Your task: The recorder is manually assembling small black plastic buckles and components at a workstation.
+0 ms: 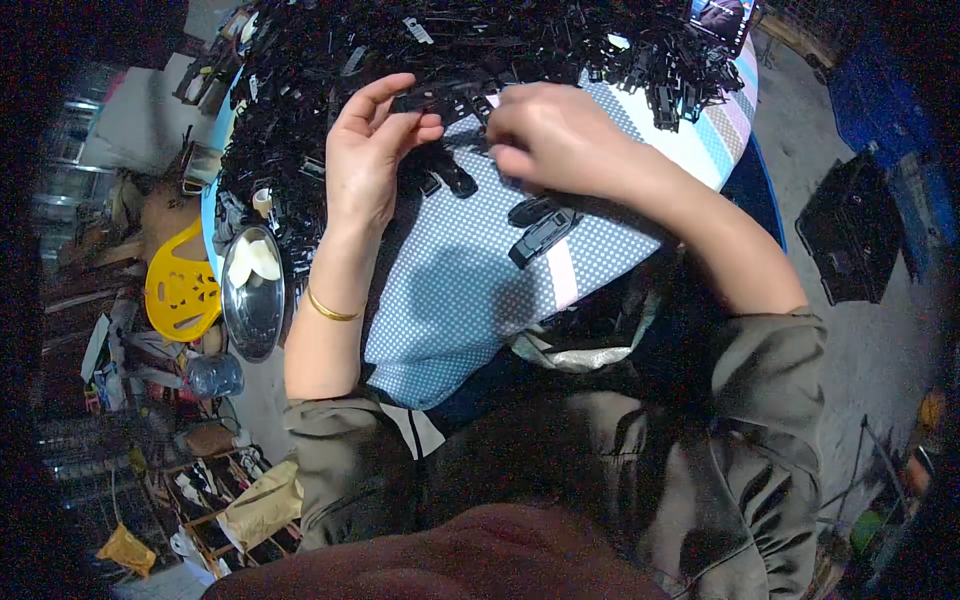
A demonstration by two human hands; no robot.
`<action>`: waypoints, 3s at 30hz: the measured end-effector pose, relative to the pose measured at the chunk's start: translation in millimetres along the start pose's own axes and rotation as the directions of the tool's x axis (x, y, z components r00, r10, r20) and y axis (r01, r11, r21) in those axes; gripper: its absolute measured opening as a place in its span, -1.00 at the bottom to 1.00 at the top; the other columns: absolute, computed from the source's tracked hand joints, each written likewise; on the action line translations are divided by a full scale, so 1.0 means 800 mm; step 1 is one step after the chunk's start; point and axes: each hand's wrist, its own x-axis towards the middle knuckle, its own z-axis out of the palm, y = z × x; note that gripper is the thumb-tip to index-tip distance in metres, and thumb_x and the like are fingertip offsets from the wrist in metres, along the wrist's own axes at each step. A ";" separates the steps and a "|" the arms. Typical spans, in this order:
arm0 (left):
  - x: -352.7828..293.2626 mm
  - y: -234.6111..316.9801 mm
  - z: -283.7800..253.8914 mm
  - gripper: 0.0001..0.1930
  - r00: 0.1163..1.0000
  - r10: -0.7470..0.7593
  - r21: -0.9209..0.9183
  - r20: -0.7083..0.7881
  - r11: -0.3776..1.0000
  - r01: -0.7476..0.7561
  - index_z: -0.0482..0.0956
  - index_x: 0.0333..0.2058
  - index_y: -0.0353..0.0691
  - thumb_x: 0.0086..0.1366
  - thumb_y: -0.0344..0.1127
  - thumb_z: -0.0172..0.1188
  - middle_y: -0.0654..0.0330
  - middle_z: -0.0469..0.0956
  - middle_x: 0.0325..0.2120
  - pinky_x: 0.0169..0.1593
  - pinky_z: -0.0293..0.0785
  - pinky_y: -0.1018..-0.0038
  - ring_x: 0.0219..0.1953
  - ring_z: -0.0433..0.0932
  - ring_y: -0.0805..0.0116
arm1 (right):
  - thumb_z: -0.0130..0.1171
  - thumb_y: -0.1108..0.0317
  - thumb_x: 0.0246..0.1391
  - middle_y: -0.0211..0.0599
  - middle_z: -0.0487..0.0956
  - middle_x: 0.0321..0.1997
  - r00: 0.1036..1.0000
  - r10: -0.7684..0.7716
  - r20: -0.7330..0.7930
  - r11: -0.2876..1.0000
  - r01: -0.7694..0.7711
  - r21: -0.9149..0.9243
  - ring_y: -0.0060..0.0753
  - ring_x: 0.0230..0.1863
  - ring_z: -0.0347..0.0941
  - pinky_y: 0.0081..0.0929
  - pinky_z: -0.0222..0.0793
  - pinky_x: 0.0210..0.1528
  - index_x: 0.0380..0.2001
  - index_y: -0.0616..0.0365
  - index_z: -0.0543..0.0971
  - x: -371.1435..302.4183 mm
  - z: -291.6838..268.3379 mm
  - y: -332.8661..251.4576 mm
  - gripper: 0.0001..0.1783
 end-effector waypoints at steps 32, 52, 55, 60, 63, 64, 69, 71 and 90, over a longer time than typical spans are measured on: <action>-0.024 -0.027 0.026 -0.60 0.971 0.107 -0.017 0.213 0.994 -0.106 0.16 0.02 -0.45 0.18 -0.54 -0.09 0.08 0.45 -0.25 -0.04 0.42 0.49 -0.20 0.47 0.38 | 0.15 0.33 -0.05 -0.47 0.46 -0.68 0.883 0.421 -0.208 0.870 -0.328 0.369 -0.76 -0.64 0.30 -0.76 0.16 -0.62 -0.60 0.25 0.49 -0.017 -0.009 0.002 -0.80; -0.022 -0.036 0.026 -0.61 0.950 -0.167 -0.036 0.266 0.983 0.183 0.08 0.04 -0.49 0.30 -0.37 -0.24 -0.06 0.41 -0.26 -0.15 0.50 0.45 -0.24 0.51 0.20 | 0.14 0.37 -0.20 -0.08 0.48 -0.31 0.977 0.087 -0.192 0.965 -0.131 -0.228 -0.03 -0.27 0.39 -0.31 0.32 -0.19 -0.17 0.15 0.44 0.062 -0.036 0.070 -0.60; -0.020 -0.039 0.026 -0.61 0.963 -0.165 -0.098 0.214 0.977 0.189 0.08 0.04 -0.51 0.29 -0.39 -0.24 -0.11 0.32 -0.14 -0.12 0.46 0.46 -0.20 0.48 0.19 | 0.13 0.37 -0.15 -0.23 0.50 -0.42 0.958 0.110 -0.266 0.990 -0.129 -0.054 -0.26 -0.40 0.39 -0.45 0.31 -0.33 -0.18 0.14 0.45 0.057 -0.032 0.071 -0.63; -0.021 -0.038 0.021 -0.61 0.975 -0.152 -0.192 0.160 0.964 0.181 0.09 0.04 -0.51 0.29 -0.40 -0.26 -0.11 0.32 -0.13 -0.06 0.43 0.44 -0.16 0.46 0.15 | 0.11 0.34 -0.01 -0.42 0.50 -0.51 0.895 0.441 -0.069 0.683 -0.285 0.673 -0.68 -0.58 0.41 -0.77 0.31 -0.54 -0.23 0.20 0.48 0.024 -0.033 0.025 -0.75; -0.022 -0.039 0.024 -0.61 0.974 -0.148 -0.202 0.172 0.962 0.182 0.10 0.04 -0.50 0.28 -0.40 -0.25 -0.10 0.32 -0.13 -0.03 0.41 0.43 -0.13 0.44 0.16 | 0.10 0.39 -0.01 -0.38 0.50 -0.50 0.870 0.494 0.009 0.579 -0.336 0.743 -0.64 -0.56 0.44 -0.74 0.36 -0.51 -0.26 0.26 0.48 0.006 -0.020 0.000 -0.77; -0.022 -0.041 0.026 -0.62 0.974 -0.142 -0.202 0.176 0.963 0.177 0.11 0.04 -0.49 0.29 -0.40 -0.25 -0.08 0.32 -0.13 -0.03 0.41 0.43 -0.13 0.43 0.18 | 0.10 0.40 -0.02 -0.38 0.50 -0.50 0.871 0.492 0.006 0.586 -0.336 0.737 -0.65 -0.55 0.43 -0.74 0.36 -0.51 -0.27 0.27 0.48 0.002 -0.014 0.004 -0.77; -0.023 -0.044 0.026 -0.62 0.976 -0.147 -0.200 0.163 0.964 0.178 0.13 0.04 -0.47 0.29 -0.41 -0.24 -0.04 0.32 -0.13 -0.01 0.40 0.42 -0.12 0.40 0.26 | 0.10 0.42 -0.02 -0.41 0.51 -0.49 0.890 0.447 -0.090 0.730 -0.306 0.611 -0.67 -0.54 0.42 -0.76 0.34 -0.48 -0.30 0.26 0.50 -0.003 -0.001 -0.004 -0.81; -0.023 -0.046 0.026 -0.63 0.973 -0.149 -0.196 0.176 0.963 0.183 0.13 0.04 -0.46 0.29 -0.41 -0.24 -0.03 0.32 -0.11 -0.01 0.39 0.43 -0.12 0.40 0.28 | 0.13 0.46 -0.07 -0.39 0.51 -0.50 0.890 0.429 -0.156 0.779 -0.277 0.562 -0.64 -0.52 0.43 -0.75 0.34 -0.47 -0.35 0.27 0.52 -0.003 0.002 -0.004 -0.83; -0.027 -0.026 0.030 -0.61 0.964 -0.122 -0.028 0.237 0.991 0.132 0.21 0.02 -0.41 0.21 -0.43 -0.03 0.10 0.43 -0.21 -0.12 0.47 0.55 -0.22 0.47 0.43 | 0.22 0.41 -0.19 -0.23 0.47 -0.19 0.946 0.102 -0.309 0.946 0.005 0.325 -0.39 -0.15 0.40 -0.53 0.31 -0.12 -0.41 0.20 0.54 -0.008 -0.001 0.007 -0.81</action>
